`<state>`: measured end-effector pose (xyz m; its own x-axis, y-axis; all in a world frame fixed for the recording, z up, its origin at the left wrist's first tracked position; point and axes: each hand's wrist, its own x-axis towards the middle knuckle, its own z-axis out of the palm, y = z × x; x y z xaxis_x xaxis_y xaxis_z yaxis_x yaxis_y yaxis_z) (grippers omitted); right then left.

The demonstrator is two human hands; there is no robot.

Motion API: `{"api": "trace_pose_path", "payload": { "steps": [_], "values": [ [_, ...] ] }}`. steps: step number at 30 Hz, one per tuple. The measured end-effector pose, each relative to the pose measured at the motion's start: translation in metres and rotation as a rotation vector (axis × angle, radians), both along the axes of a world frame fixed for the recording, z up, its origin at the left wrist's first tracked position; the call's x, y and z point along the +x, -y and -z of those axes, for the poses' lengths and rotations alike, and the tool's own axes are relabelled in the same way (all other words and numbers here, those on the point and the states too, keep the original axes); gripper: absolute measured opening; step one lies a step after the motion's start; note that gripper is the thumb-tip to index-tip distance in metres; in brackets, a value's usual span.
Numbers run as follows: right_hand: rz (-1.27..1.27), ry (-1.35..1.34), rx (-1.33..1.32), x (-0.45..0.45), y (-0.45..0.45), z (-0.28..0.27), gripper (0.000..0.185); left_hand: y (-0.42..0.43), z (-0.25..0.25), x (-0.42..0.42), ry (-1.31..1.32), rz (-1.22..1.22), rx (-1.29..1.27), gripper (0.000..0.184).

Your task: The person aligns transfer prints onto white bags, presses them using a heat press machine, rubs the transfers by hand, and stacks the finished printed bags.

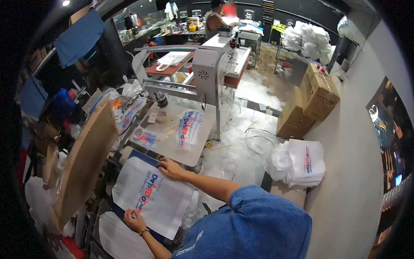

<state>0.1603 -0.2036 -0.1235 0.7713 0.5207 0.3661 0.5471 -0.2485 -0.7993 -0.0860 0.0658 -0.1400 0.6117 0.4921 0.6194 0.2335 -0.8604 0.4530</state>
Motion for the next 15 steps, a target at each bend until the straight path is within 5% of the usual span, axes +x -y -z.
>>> {"api": "trace_pose_path", "payload": {
  "steps": [15],
  "values": [
    [0.001,-0.086,0.019,0.006,-0.006,0.01,0.027,0.003,-0.001,-0.001,-0.013,-0.042,-0.052,0.017]
  ]
}}
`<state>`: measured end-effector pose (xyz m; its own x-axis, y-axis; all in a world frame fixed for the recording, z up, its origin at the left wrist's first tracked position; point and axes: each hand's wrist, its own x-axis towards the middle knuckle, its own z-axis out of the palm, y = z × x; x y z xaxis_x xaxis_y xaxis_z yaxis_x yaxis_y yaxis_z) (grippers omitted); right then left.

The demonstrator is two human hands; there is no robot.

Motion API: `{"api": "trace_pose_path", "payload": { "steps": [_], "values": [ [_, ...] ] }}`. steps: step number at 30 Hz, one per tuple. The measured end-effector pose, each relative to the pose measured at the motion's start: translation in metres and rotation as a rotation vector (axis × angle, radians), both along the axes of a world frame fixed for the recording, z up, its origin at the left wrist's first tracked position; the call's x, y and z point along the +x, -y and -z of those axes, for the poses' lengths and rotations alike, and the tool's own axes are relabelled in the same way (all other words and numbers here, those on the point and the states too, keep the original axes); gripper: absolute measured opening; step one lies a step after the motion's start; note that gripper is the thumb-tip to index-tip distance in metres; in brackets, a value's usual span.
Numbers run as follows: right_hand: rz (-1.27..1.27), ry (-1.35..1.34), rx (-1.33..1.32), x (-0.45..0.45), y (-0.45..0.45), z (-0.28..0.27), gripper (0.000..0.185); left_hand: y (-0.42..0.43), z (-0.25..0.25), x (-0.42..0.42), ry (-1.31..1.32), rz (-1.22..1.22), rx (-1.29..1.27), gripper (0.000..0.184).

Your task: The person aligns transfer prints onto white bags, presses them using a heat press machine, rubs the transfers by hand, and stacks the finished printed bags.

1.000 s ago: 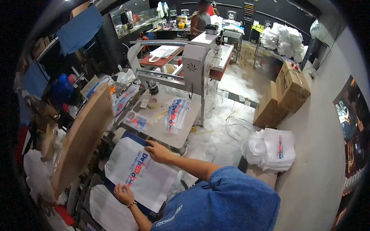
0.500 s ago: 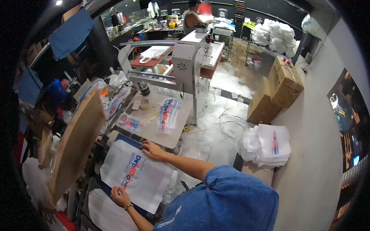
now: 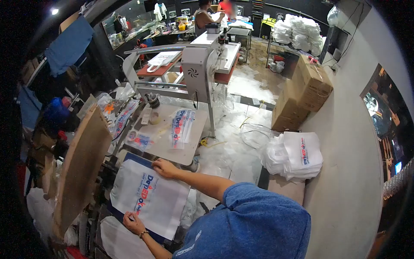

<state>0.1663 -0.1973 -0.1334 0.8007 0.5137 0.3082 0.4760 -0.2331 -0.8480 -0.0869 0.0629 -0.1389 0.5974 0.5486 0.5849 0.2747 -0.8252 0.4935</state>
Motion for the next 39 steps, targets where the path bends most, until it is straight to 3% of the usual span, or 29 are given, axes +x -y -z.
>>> {"api": "trace_pose_path", "payload": {
  "steps": [23,25,39],
  "values": [
    [-0.001,0.002,-0.004,0.004,0.0,0.003,0.027,-0.001,0.0,-0.001,-0.027,0.007,-0.035,0.022],
    [-0.002,0.006,-0.006,0.003,0.0,0.003,0.027,-0.006,0.005,-0.002,0.059,0.026,-0.001,0.021],
    [0.009,-0.005,-0.013,0.004,0.0,0.003,0.026,-0.004,0.002,-0.002,0.005,-0.009,-0.049,0.014]
  ]
}}
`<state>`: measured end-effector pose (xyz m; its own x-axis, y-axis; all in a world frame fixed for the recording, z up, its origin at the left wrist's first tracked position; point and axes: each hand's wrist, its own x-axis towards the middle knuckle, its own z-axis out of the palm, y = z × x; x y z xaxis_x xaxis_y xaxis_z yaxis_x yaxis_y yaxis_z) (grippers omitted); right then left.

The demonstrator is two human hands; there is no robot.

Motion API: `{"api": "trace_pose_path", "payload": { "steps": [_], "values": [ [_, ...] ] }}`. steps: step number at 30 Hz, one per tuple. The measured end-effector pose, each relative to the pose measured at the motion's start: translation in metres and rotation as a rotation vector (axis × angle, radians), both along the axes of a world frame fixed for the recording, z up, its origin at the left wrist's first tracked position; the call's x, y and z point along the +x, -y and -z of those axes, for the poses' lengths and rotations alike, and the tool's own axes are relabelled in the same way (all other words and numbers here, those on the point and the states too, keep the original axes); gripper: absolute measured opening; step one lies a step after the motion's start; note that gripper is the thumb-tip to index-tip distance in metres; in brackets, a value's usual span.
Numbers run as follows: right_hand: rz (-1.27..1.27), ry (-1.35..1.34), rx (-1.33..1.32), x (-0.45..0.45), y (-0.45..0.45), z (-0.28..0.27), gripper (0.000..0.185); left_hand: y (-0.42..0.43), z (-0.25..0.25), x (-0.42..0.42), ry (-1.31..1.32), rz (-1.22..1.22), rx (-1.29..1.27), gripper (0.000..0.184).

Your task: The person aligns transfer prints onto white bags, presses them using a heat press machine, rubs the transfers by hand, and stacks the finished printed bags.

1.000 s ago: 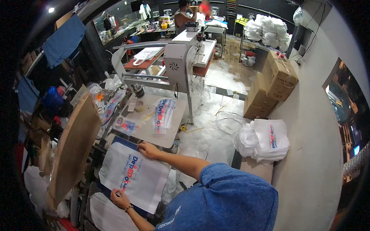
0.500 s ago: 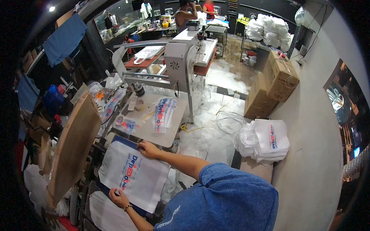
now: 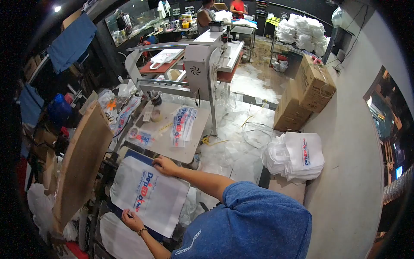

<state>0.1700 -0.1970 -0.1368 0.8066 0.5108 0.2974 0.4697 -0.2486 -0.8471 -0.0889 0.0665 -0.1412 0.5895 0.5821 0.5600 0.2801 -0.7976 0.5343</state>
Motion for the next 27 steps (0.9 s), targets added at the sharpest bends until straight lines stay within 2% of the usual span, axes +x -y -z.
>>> {"api": "trace_pose_path", "payload": {
  "steps": [19,22,27],
  "values": [
    [0.006,-0.003,0.002,-0.002,0.001,-0.005,0.025,-0.002,0.004,0.001,-0.049,-0.014,0.016,0.011],
    [-0.011,-0.007,0.02,0.0,0.0,-0.004,0.029,0.0,0.002,0.001,-0.051,-0.021,0.008,0.012],
    [-0.025,-0.022,-0.042,-0.005,0.005,-0.013,0.053,-0.001,0.003,0.0,-0.044,-0.023,0.022,0.011]
  ]
}}
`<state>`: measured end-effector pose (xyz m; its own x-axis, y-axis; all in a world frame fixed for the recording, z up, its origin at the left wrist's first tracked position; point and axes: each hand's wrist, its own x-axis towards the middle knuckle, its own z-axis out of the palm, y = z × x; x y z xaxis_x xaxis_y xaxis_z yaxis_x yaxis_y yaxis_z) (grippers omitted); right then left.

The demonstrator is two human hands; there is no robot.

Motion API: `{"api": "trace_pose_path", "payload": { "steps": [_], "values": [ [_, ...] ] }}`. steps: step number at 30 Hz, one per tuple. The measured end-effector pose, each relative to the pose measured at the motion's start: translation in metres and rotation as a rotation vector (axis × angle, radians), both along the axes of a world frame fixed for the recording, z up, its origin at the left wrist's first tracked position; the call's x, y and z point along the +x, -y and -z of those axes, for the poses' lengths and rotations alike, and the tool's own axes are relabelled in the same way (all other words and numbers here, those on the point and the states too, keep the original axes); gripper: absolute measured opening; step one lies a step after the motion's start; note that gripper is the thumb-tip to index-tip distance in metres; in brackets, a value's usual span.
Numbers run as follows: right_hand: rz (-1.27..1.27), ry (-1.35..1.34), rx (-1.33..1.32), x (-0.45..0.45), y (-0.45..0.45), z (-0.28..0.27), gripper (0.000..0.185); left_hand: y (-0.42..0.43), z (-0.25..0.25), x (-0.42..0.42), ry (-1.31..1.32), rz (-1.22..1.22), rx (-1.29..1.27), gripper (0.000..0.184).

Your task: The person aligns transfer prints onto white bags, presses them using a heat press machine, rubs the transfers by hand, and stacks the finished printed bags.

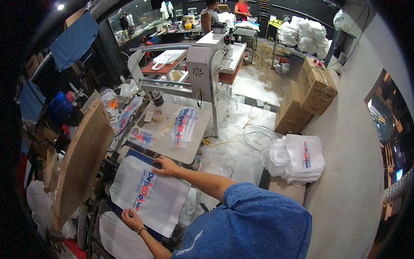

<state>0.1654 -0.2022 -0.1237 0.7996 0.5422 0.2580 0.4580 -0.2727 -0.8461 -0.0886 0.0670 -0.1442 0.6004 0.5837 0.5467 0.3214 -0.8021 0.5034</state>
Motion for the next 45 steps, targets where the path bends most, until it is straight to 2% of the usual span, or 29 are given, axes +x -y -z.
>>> {"api": "trace_pose_path", "payload": {
  "steps": [6,27,29,33,35,36,38,39,41,42,43,44,45],
  "values": [
    [-0.023,0.01,-0.046,-0.003,0.003,-0.005,0.062,-0.001,0.003,0.0,0.01,0.003,0.027,0.01],
    [-0.003,0.035,-0.014,-0.006,0.001,-0.002,0.056,0.003,-0.001,-0.003,-0.012,-0.029,0.028,0.009],
    [0.001,0.045,-0.025,-0.003,0.003,-0.011,0.056,0.002,-0.004,0.002,-0.074,-0.05,-0.073,0.012],
    [-0.021,0.09,-0.126,-0.011,0.006,-0.01,0.065,-0.003,0.001,0.003,-0.005,-0.012,0.003,0.011],
    [-0.037,0.098,-0.182,-0.016,0.008,-0.002,0.077,-0.006,-0.007,0.004,-0.114,-0.005,-0.047,0.012],
    [-0.042,0.124,-0.237,-0.022,0.013,-0.006,0.08,-0.001,-0.024,0.008,-0.111,0.0,-0.052,0.012],
    [-0.028,0.073,-0.307,-0.032,0.019,-0.012,0.082,0.012,-0.056,0.023,-0.3,-0.015,-0.067,0.014],
    [-0.036,0.067,-0.314,-0.035,0.022,-0.009,0.082,0.007,-0.054,0.038,-0.149,0.103,0.022,0.011],
    [-0.028,0.111,-0.339,-0.038,0.027,-0.005,0.085,0.05,-0.106,0.085,-0.048,0.352,-0.118,0.01],
    [-0.037,0.104,-0.346,-0.037,0.029,-0.005,0.085,0.086,-0.14,0.103,-0.07,0.488,-0.173,0.014],
    [-0.047,0.081,-0.351,-0.04,0.033,-0.01,0.086,0.11,-0.164,0.126,-0.19,0.714,-0.436,0.022],
    [-0.055,0.061,-0.36,-0.042,0.037,-0.004,0.088,0.158,-0.232,0.129,-0.379,0.836,-0.523,0.028],
    [-0.065,0.165,-0.299,-0.037,0.035,0.01,0.088,0.189,-0.264,0.143,-0.312,1.138,-0.45,0.03]
  ]
}}
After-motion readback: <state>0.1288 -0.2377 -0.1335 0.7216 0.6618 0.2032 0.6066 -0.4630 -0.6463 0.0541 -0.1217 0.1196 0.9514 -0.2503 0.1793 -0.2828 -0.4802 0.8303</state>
